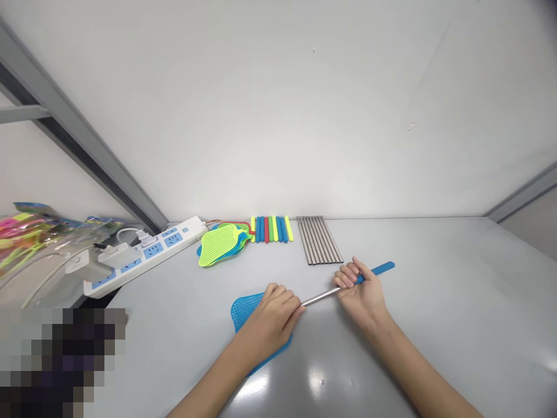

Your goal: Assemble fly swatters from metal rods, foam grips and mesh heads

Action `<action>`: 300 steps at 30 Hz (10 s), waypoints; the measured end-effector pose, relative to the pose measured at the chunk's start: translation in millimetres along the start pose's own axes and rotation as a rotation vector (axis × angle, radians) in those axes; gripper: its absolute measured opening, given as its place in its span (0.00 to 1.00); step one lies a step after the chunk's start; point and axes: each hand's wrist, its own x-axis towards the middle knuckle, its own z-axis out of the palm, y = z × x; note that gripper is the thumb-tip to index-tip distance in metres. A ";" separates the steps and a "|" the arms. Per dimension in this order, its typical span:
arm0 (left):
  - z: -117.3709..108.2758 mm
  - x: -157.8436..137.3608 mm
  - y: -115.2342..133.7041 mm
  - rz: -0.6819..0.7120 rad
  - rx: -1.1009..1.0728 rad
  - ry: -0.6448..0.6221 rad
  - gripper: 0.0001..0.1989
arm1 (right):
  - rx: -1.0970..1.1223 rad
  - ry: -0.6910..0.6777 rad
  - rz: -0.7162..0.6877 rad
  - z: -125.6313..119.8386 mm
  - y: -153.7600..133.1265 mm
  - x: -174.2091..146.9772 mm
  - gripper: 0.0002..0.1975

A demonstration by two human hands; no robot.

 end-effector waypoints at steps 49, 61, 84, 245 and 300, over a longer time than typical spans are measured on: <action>1.6 -5.8 -8.1 -0.038 -0.059 -0.051 0.14 | 0.115 0.121 0.057 -16.3 -18.8 12.5 0.16; 0.6 -7.6 -6.2 -0.049 -0.042 -0.087 0.14 | 0.147 0.114 0.051 -15.7 -14.9 12.0 0.16; 9.6 -13.7 -9.5 -0.062 -0.015 -0.099 0.11 | 0.087 0.064 -0.183 -7.7 15.0 -9.0 0.17; 12.7 -6.2 3.8 -0.862 -1.333 0.365 0.18 | 0.169 0.015 -0.201 -19.6 -8.2 8.0 0.19; 32.1 -11.6 10.1 -0.894 -0.996 0.624 0.14 | 0.191 0.171 -0.280 -17.5 -5.6 6.3 0.19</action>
